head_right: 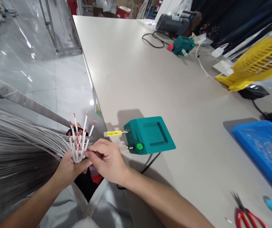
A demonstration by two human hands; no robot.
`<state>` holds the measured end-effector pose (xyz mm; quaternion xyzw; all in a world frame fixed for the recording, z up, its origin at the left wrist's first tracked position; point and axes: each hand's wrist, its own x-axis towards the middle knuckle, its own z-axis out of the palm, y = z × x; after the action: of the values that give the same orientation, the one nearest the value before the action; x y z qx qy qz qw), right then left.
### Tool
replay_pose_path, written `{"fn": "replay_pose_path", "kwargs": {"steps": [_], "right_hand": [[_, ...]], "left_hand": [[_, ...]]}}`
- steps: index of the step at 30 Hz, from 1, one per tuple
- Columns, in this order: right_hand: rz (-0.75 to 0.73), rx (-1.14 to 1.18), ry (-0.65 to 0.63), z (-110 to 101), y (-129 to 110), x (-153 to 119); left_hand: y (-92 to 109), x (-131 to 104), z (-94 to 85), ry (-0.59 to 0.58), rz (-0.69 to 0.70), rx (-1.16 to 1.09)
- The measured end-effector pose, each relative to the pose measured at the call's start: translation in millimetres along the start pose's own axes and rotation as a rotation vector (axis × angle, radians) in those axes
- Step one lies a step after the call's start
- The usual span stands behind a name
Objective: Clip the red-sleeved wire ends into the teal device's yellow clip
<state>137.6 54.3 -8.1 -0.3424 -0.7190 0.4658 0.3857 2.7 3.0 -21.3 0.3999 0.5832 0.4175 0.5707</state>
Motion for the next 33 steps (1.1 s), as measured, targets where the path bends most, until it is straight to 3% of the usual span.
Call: {"fn": "replay_pose_path", "kwargs": {"steps": [4,7,10,11,14,17,21,26,29,33], "right_hand": [[0.056,0.020,0.035,-3.4,-2.7,1.2],[0.048,0.023,0.014,-6.3,-2.6,2.4],[0.042,0.000,-0.004,-7.4,-0.5,2.4],[0.043,-0.004,-0.006,-7.3,0.2,2.2],[0.026,0.009,-0.021,-7.1,1.4,1.2],[0.010,0.012,-0.038,-9.6,1.1,1.2],[-0.030,-0.070,-0.201,-19.1,-3.0,6.4],[-0.314,-0.401,-0.407,-30.0,-12.9,11.9],[-0.498,-0.665,-0.401,-30.0,-13.4,7.6],[-0.728,-0.934,-0.346,-24.5,-5.8,-2.2]], "left_hand": [[-2.2,0.5,-3.8,0.000,0.013,-0.132],[-5.9,1.3,-4.9,0.167,0.011,-0.279],[-5.7,1.5,-4.2,0.317,0.032,-0.266],[-4.2,1.1,-3.7,0.298,0.037,-0.215],[2.7,-0.7,-2.2,0.097,0.070,-0.078],[8.0,-1.7,-3.1,0.027,0.133,-0.026],[9.7,-2.7,-10.3,-0.094,0.061,0.050],[6.7,-5.2,-18.1,-0.261,-0.049,0.123],[3.4,-4.8,-17.6,-0.282,-0.092,0.103],[1.7,-1.6,-11.2,-0.192,-0.183,-0.011]]}}
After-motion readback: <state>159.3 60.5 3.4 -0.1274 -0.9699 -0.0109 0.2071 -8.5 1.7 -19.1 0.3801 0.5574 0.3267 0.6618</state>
